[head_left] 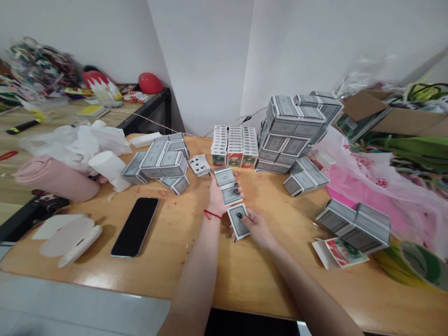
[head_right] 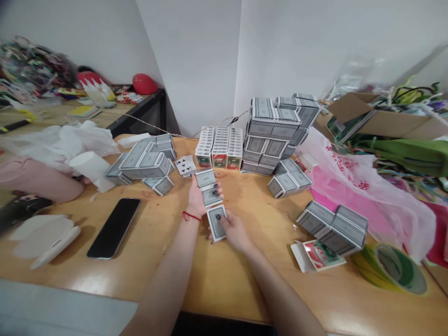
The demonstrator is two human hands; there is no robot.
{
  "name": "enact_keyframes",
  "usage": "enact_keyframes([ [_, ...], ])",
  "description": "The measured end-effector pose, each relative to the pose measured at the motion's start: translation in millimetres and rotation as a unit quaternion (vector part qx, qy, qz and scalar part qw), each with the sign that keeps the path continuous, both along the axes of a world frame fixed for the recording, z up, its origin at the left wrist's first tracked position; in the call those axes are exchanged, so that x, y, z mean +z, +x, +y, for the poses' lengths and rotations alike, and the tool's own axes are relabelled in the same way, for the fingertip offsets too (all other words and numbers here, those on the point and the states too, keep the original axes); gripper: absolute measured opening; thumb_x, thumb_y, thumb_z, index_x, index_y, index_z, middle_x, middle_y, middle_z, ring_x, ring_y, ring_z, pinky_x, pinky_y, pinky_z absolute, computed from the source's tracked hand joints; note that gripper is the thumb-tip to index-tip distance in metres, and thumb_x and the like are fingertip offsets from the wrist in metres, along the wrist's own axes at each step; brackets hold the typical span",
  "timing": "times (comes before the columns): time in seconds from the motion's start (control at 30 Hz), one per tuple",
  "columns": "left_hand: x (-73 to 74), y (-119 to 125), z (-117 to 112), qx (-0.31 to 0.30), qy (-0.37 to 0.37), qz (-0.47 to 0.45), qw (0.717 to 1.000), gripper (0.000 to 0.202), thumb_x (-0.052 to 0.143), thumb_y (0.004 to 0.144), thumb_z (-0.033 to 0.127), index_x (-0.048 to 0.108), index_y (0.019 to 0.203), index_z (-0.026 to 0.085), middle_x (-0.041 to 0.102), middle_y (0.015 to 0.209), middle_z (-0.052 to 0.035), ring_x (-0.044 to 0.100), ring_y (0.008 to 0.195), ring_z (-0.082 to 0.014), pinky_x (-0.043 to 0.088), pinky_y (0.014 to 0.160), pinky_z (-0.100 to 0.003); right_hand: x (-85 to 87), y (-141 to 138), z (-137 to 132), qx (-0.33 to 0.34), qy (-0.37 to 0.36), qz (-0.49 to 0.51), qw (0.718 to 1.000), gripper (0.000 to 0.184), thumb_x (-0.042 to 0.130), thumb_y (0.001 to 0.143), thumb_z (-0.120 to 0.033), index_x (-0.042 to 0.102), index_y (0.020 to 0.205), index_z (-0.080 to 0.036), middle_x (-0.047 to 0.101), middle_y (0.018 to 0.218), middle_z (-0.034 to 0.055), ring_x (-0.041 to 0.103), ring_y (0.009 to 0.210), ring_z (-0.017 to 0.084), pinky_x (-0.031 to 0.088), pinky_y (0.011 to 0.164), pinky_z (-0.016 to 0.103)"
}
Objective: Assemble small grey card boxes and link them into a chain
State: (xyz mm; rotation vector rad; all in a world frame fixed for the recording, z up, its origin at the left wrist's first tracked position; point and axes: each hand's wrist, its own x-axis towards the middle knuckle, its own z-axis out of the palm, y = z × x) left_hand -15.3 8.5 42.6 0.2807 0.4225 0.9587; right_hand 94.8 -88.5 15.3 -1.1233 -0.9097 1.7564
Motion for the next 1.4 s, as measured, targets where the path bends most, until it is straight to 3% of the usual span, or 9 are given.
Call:
enact_keyframes([
  [0.53, -5.7, 8, 0, 0.033, -0.01, -0.046, 0.998, 0.062, 0.03, 0.07, 0.067, 0.055, 0.082, 0.012, 0.05, 0.057, -0.0031, 0.043, 0.044, -0.0108, 0.037, 0.043, -0.025, -3.2, 3, 4, -0.041, 0.028, -0.041, 0.998, 0.035, 0.052, 0.071, -0.048, 0.041, 0.085, -0.018, 0.059, 0.059, -0.0023, 0.06, 0.044, 0.015, 0.048, 0.039, 0.025],
  [0.77, -5.7, 11, -1, 0.04, -0.035, -0.029, 0.998, 0.062, 0.027, 0.073, 0.066, 0.055, 0.085, 0.011, 0.049, 0.056, -0.0028, 0.044, 0.044, -0.011, 0.037, 0.043, -0.024, -3.8, 2, 4, -0.038, 0.032, -0.042, 0.998, 0.035, 0.05, 0.072, -0.049, 0.039, 0.087, -0.019, 0.06, 0.065, -0.0007, 0.06, 0.046, 0.015, 0.048, 0.039, 0.025],
  [1.0, -8.6, 13, -1, 0.01, 0.021, -0.056, 0.998, 0.063, 0.023, 0.073, 0.066, 0.054, 0.083, 0.012, 0.051, 0.058, -0.0035, 0.047, 0.045, -0.0117, 0.039, 0.043, -0.024, -4.1, 4, 4, 0.0, 0.029, -0.027, 0.999, 0.033, 0.049, 0.073, -0.049, 0.037, 0.081, -0.019, 0.059, 0.06, -0.0022, 0.059, 0.043, 0.014, 0.047, 0.035, 0.025],
  [1.13, -7.3, 13, -3, -0.023, 0.025, -0.037, 0.999, 0.065, 0.021, 0.073, 0.066, 0.054, 0.086, 0.011, 0.051, 0.06, -0.0043, 0.049, 0.047, -0.013, 0.04, 0.044, -0.025, -4.1, 7, 3, 0.018, 0.038, -0.067, 0.997, 0.031, 0.046, 0.074, -0.049, 0.037, 0.078, -0.02, 0.053, 0.048, -0.0061, 0.053, 0.035, 0.012, 0.042, 0.029, 0.021],
  [1.23, -2.4, 14, -6, -0.029, 0.001, -0.022, 0.999, 0.065, 0.021, 0.073, 0.066, 0.054, 0.086, 0.011, 0.051, 0.059, -0.0039, 0.047, 0.046, -0.0124, 0.041, 0.046, -0.026, -3.9, 9, 4, 0.016, 0.052, -0.115, 0.992, 0.03, 0.044, 0.075, -0.049, 0.039, 0.076, -0.019, 0.045, 0.039, -0.0093, 0.042, 0.025, 0.008, 0.03, 0.023, 0.017],
  [1.4, 4.3, 16, -10, -0.024, -0.018, -0.018, 0.999, 0.063, 0.021, 0.073, 0.066, 0.054, 0.082, 0.012, 0.047, 0.055, -0.0022, 0.045, 0.045, -0.0119, 0.041, 0.046, -0.026, -5.0, 11, 6, -0.019, 0.075, -0.137, 0.988, 0.03, 0.046, 0.073, -0.048, 0.04, 0.068, -0.019, 0.038, 0.039, -0.01, 0.034, 0.026, 0.004, 0.025, 0.025, 0.016],
])
